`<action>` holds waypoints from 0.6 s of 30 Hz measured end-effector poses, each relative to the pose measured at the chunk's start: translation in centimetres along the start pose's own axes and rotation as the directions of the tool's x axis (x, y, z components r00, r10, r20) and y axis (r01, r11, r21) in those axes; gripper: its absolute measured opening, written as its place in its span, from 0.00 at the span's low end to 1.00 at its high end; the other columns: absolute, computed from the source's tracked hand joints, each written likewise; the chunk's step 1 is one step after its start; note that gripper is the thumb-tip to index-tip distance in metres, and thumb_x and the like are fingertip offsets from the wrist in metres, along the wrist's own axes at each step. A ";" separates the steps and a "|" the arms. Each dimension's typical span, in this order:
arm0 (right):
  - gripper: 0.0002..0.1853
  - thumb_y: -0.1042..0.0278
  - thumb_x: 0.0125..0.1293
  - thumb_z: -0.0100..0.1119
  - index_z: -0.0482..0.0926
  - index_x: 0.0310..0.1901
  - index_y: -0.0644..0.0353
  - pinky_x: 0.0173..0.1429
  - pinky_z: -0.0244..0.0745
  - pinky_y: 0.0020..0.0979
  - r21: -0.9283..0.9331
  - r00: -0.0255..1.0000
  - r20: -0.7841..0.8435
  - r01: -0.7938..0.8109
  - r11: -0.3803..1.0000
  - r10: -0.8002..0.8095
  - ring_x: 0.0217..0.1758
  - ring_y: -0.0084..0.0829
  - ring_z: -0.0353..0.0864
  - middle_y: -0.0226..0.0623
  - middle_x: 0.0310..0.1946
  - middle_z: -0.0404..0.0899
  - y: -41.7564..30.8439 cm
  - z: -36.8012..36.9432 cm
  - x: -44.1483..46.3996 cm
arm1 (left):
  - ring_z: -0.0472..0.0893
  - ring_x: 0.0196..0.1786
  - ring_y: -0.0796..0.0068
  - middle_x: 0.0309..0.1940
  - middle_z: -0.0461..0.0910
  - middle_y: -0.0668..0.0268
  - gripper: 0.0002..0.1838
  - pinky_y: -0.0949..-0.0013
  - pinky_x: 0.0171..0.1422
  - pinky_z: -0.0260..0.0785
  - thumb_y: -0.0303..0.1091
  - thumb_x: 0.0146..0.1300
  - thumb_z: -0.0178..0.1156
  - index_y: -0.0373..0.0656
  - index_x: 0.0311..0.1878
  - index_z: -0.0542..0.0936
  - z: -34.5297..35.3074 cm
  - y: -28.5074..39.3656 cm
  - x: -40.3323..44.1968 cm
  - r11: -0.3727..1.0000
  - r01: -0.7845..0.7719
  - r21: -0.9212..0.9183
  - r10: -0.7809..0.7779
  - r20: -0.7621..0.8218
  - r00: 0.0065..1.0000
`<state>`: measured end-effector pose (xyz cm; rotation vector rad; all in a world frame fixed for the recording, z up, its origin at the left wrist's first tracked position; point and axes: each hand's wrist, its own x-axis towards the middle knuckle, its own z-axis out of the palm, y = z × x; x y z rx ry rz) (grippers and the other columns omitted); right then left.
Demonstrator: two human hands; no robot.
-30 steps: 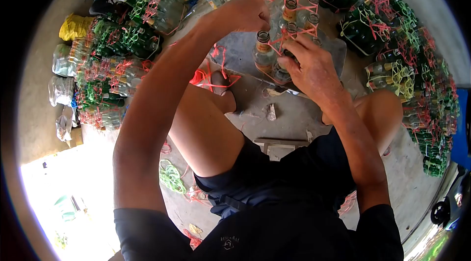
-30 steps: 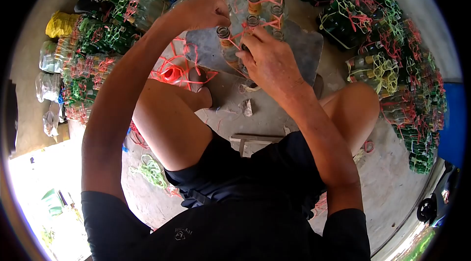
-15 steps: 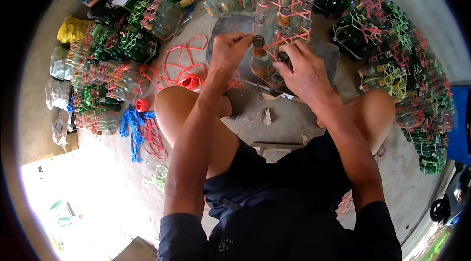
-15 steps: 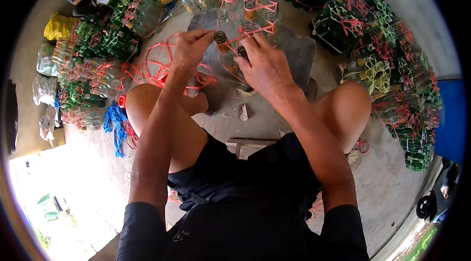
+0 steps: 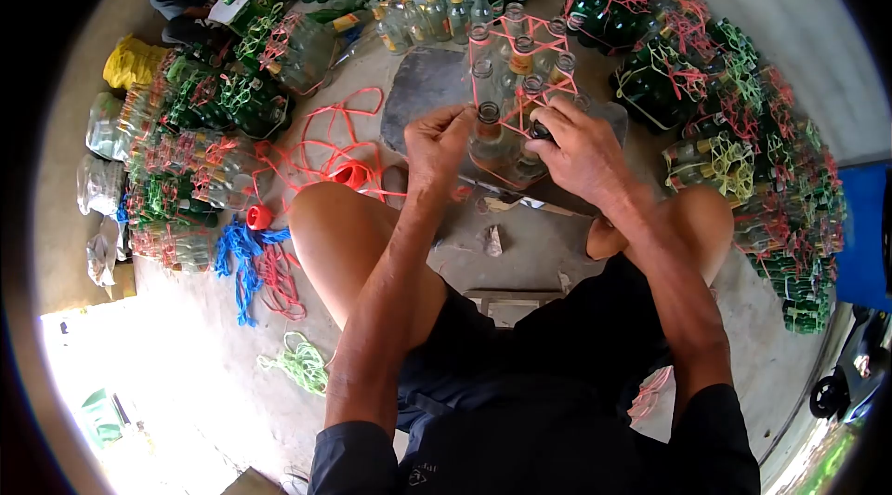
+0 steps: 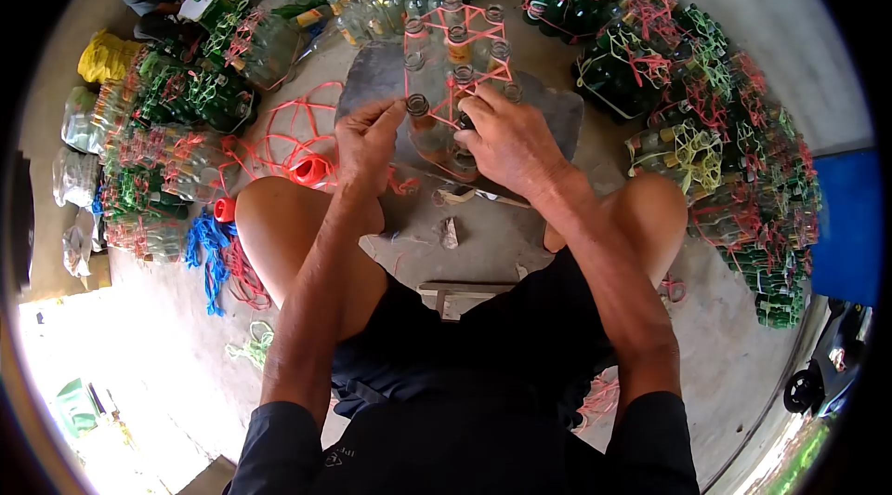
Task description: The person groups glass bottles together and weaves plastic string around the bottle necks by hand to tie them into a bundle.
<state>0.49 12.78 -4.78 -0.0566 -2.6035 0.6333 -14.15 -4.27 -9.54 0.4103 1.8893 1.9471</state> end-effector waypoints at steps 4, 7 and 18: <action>0.18 0.72 0.62 0.73 0.81 0.53 0.63 0.46 0.82 0.45 -0.034 0.988 0.131 0.082 0.996 -0.077 0.45 0.51 0.85 0.43 0.48 0.81 2.0 -2.7 0.7 | 0.84 0.41 0.82 0.39 0.90 0.69 0.10 0.75 0.52 0.74 0.30 0.74 0.68 0.32 0.49 0.91 2.2 -0.2 -3.0 0.988 -0.048 -0.145 0.046 -0.016 0.999; 0.17 0.75 0.63 0.71 0.81 0.53 0.64 0.46 0.82 0.46 -0.058 0.968 0.236 0.096 0.994 -0.079 0.45 0.52 0.85 0.43 0.48 0.80 3.5 -4.4 1.5 | 0.84 0.43 0.83 0.40 0.91 0.67 0.11 0.75 0.53 0.76 0.31 0.75 0.67 0.32 0.50 0.90 4.2 -0.4 -4.6 0.985 -0.091 -0.144 0.086 -0.041 0.995; 0.18 0.82 0.62 0.66 0.83 0.54 0.64 0.57 0.81 0.44 -0.132 0.965 0.251 0.105 0.986 -0.069 0.56 0.49 0.84 0.41 0.51 0.83 4.5 -5.4 3.3 | 0.83 0.43 0.84 0.43 0.91 0.67 0.12 0.75 0.52 0.75 0.32 0.76 0.67 0.33 0.51 0.90 4.0 -0.6 -3.6 0.984 0.017 -0.176 0.007 0.134 0.991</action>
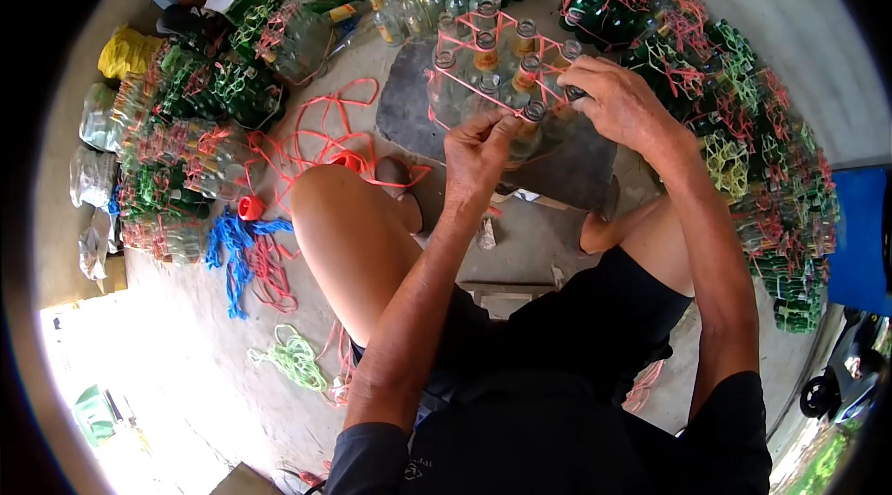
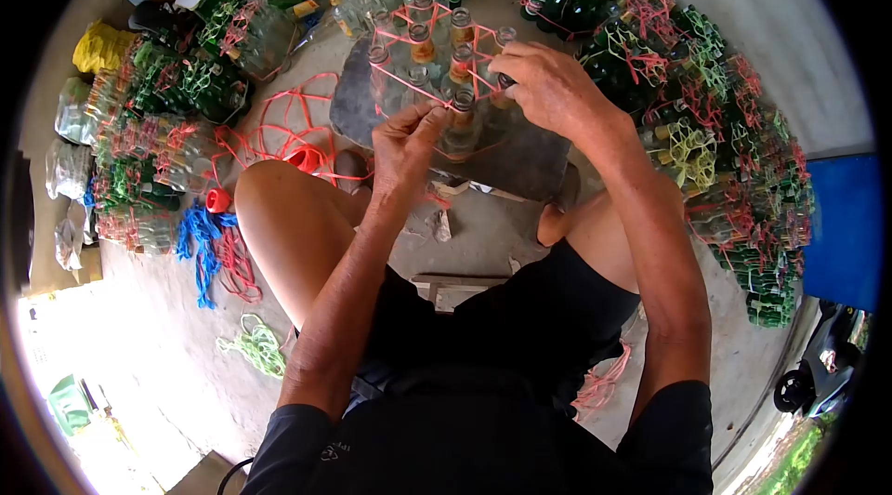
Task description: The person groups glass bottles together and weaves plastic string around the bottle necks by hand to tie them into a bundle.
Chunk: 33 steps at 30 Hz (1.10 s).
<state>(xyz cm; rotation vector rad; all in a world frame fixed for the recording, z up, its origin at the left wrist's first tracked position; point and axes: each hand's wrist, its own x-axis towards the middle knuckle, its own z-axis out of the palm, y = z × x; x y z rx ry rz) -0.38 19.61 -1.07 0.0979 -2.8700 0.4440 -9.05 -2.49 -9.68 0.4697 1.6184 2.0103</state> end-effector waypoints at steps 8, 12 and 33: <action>0.16 0.84 0.61 0.60 0.85 0.51 0.64 0.56 0.80 0.45 -0.009 0.976 0.001 0.219 0.976 -0.219 0.51 0.50 0.84 0.43 0.45 0.84 -2.5 -0.2 3.2 | 0.80 0.38 0.87 0.37 0.89 0.72 0.10 0.77 0.43 0.72 0.30 0.74 0.67 0.32 0.50 0.90 -0.8 -0.9 0.9 0.997 0.082 -0.015 -0.082 -0.012 0.997; 0.17 0.84 0.62 0.54 0.87 0.49 0.63 0.55 0.80 0.44 0.077 0.977 0.188 0.084 0.993 -0.097 0.47 0.53 0.84 0.48 0.41 0.86 -2.1 2.2 5.0 | 0.78 0.36 0.88 0.36 0.88 0.73 0.11 0.77 0.41 0.70 0.31 0.73 0.69 0.31 0.50 0.90 -0.7 -1.7 1.6 0.998 0.044 0.054 -0.040 -0.080 0.996; 0.13 0.83 0.62 0.60 0.84 0.47 0.58 0.62 0.78 0.46 -0.162 0.817 0.574 0.166 0.973 -0.043 0.53 0.47 0.85 0.42 0.40 0.81 -4.2 0.1 8.7 | 0.67 0.26 0.89 0.22 0.74 0.79 0.18 0.72 0.27 0.56 0.40 0.76 0.68 0.32 0.37 0.89 -0.4 -3.2 2.4 0.959 -0.012 0.284 0.073 -0.205 0.976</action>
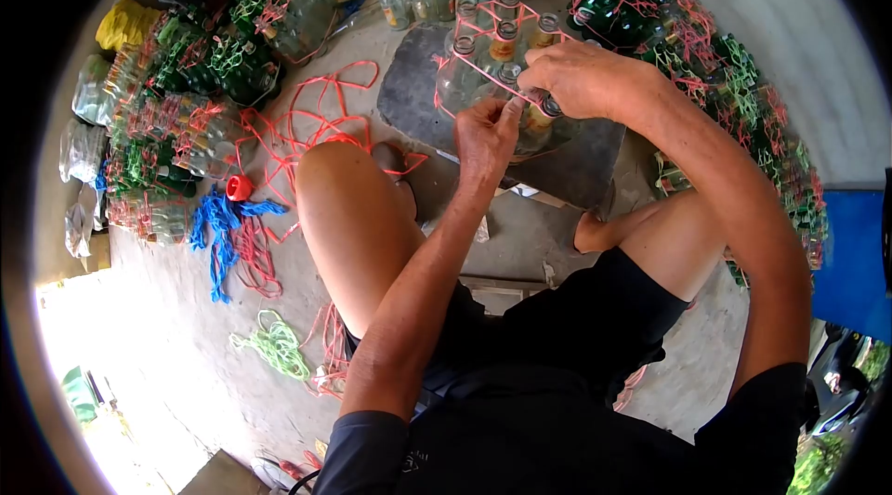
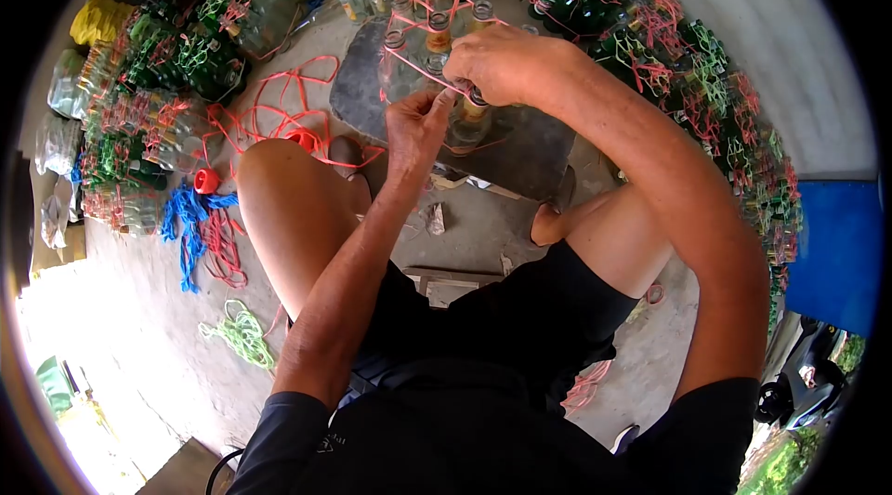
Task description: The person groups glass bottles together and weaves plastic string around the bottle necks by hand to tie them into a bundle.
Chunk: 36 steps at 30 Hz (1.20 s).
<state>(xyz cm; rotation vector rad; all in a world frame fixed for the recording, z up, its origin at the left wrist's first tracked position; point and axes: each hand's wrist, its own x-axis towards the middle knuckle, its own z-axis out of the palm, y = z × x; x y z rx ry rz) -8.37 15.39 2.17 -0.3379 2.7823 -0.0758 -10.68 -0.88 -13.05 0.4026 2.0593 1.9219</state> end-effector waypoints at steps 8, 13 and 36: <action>0.10 0.79 0.60 0.65 0.84 0.43 0.59 0.53 0.81 0.51 -0.236 0.979 -0.132 0.121 0.964 -0.155 0.50 0.48 0.87 0.42 0.41 0.83 0.4 -0.1 -0.1 | 0.75 0.26 0.77 0.21 0.82 0.61 0.17 0.62 0.34 0.71 0.39 0.71 0.70 0.31 0.36 0.87 -0.5 0.3 0.1 0.999 -0.043 -0.011 0.043 0.011 0.999; 0.05 0.73 0.59 0.66 0.83 0.38 0.61 0.51 0.80 0.51 -0.171 0.995 -0.080 0.044 0.984 -0.058 0.48 0.52 0.86 0.46 0.37 0.83 1.1 -0.9 -0.2 | 0.76 0.27 0.74 0.22 0.82 0.59 0.18 0.61 0.35 0.71 0.40 0.73 0.69 0.31 0.35 0.86 -0.3 -0.3 0.4 0.996 -0.090 -0.001 0.090 0.054 0.994; 0.06 0.71 0.65 0.61 0.79 0.39 0.65 0.47 0.76 0.54 -0.054 0.977 -0.212 -0.013 0.998 0.001 0.42 0.58 0.84 0.54 0.31 0.83 6.6 -0.7 -0.1 | 0.80 0.27 0.73 0.23 0.82 0.60 0.15 0.62 0.35 0.73 0.36 0.76 0.63 0.31 0.41 0.86 0.3 1.5 0.4 0.992 -0.123 -0.015 0.124 0.092 0.988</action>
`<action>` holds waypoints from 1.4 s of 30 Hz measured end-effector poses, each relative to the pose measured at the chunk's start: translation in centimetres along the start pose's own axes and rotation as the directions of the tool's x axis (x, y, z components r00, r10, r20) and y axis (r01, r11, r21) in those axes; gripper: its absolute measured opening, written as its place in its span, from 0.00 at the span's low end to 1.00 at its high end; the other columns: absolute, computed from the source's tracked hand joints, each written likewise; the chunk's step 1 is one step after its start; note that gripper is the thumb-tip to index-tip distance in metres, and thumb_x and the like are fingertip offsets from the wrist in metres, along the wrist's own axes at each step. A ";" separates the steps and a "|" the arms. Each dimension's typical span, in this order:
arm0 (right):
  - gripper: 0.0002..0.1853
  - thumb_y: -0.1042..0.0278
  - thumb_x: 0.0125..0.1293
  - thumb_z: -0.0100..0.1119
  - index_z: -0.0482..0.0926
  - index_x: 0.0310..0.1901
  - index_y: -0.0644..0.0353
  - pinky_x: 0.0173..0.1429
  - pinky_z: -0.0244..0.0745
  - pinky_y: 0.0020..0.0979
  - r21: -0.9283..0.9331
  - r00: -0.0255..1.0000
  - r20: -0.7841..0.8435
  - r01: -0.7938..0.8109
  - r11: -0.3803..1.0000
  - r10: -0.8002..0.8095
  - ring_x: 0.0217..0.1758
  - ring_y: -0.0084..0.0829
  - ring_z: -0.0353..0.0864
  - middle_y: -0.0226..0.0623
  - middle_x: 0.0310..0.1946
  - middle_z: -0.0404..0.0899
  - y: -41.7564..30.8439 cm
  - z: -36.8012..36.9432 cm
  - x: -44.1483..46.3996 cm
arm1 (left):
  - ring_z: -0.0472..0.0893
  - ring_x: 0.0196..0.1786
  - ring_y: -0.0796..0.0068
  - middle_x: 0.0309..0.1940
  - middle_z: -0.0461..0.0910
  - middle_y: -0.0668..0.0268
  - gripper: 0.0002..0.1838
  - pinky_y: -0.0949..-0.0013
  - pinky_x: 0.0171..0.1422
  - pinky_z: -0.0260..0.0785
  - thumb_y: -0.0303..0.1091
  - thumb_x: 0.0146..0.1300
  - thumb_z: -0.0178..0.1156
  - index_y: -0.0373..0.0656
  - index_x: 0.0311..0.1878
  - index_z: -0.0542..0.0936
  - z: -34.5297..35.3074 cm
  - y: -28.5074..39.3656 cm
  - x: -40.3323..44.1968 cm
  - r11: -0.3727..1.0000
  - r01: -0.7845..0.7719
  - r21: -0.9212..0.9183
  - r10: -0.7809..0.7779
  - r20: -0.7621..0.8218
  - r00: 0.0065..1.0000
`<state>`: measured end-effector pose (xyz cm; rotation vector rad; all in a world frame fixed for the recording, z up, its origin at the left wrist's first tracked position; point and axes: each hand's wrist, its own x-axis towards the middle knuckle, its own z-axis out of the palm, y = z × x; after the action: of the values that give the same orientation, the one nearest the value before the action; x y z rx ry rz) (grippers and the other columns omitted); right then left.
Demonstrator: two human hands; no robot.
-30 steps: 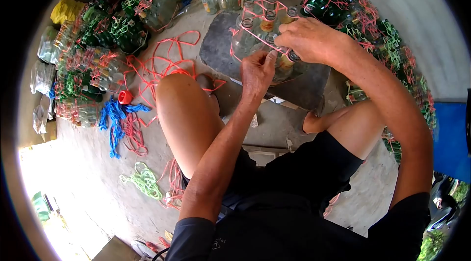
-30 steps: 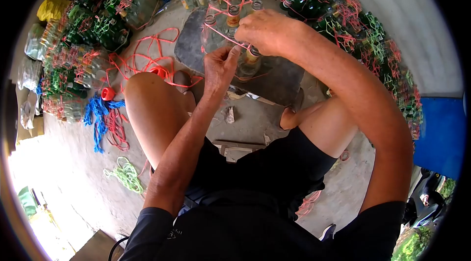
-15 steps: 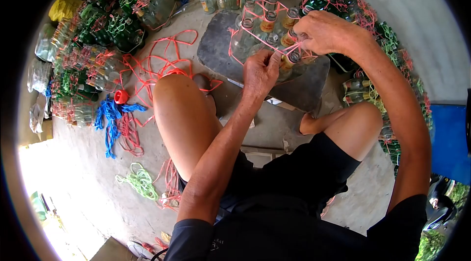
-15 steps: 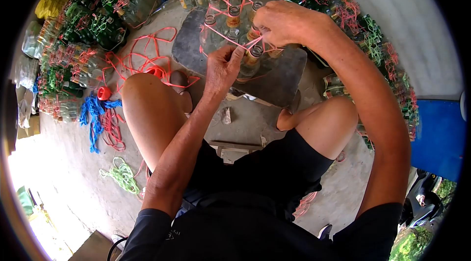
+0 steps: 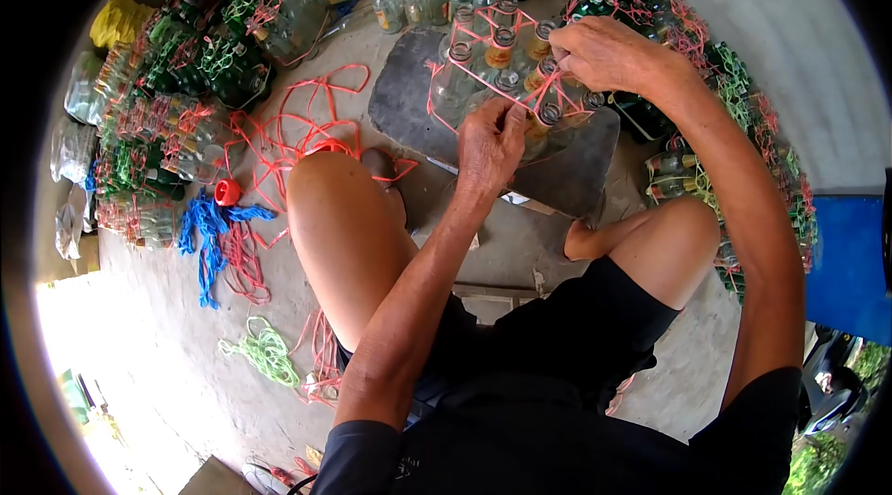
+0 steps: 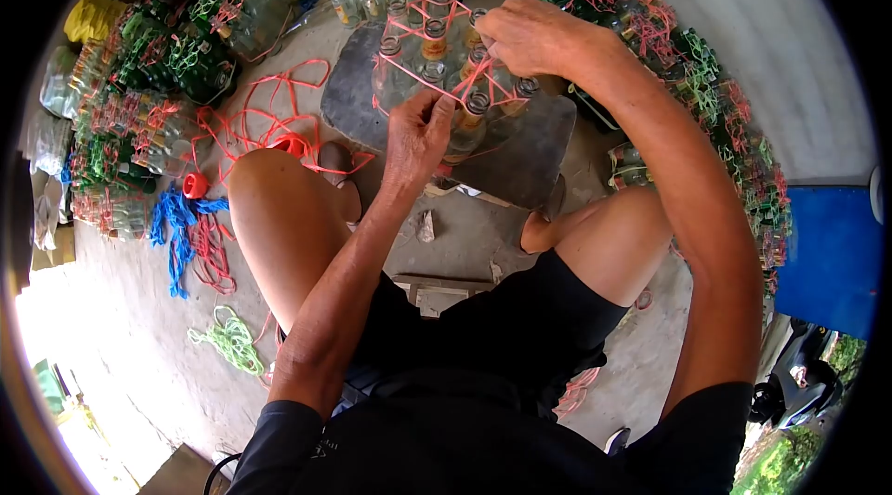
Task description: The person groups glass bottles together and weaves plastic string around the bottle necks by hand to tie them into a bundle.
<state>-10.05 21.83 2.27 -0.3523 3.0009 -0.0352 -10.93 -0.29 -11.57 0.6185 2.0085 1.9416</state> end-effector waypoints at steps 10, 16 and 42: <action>0.06 0.73 0.68 0.62 0.81 0.38 0.68 0.49 0.82 0.50 -0.095 0.999 -0.039 -0.005 0.995 0.001 0.47 0.56 0.88 0.56 0.37 0.86 0.1 0.6 0.3 | 0.85 0.29 0.57 0.26 0.84 0.54 0.12 0.56 0.37 0.75 0.38 0.75 0.64 0.37 0.41 0.87 0.2 0.0 0.2 0.990 -0.045 0.137 0.048 -0.021 0.999; 0.10 0.73 0.65 0.68 0.76 0.39 0.67 0.47 0.78 0.52 -0.072 0.998 -0.036 0.049 0.996 -0.051 0.45 0.59 0.84 0.55 0.35 0.82 1.4 1.3 1.2 | 0.86 0.32 0.49 0.27 0.84 0.52 0.12 0.53 0.39 0.75 0.38 0.74 0.63 0.39 0.41 0.87 0.2 0.4 0.3 0.978 -0.048 0.202 0.056 -0.033 0.998; 0.11 0.79 0.64 0.55 0.86 0.43 0.70 0.21 0.77 0.40 0.144 0.942 0.284 -0.225 0.964 0.178 0.15 0.37 0.83 0.47 0.18 0.82 -0.2 -0.5 4.6 | 0.70 0.28 0.86 0.24 0.77 0.76 0.15 0.72 0.31 0.64 0.35 0.77 0.63 0.31 0.40 0.86 -1.2 0.4 -0.5 0.983 0.076 -0.168 -0.062 0.086 0.994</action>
<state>-14.45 20.53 2.20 -0.0246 2.7209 -0.2127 -11.01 -1.56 -11.19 0.5673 1.7690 1.9885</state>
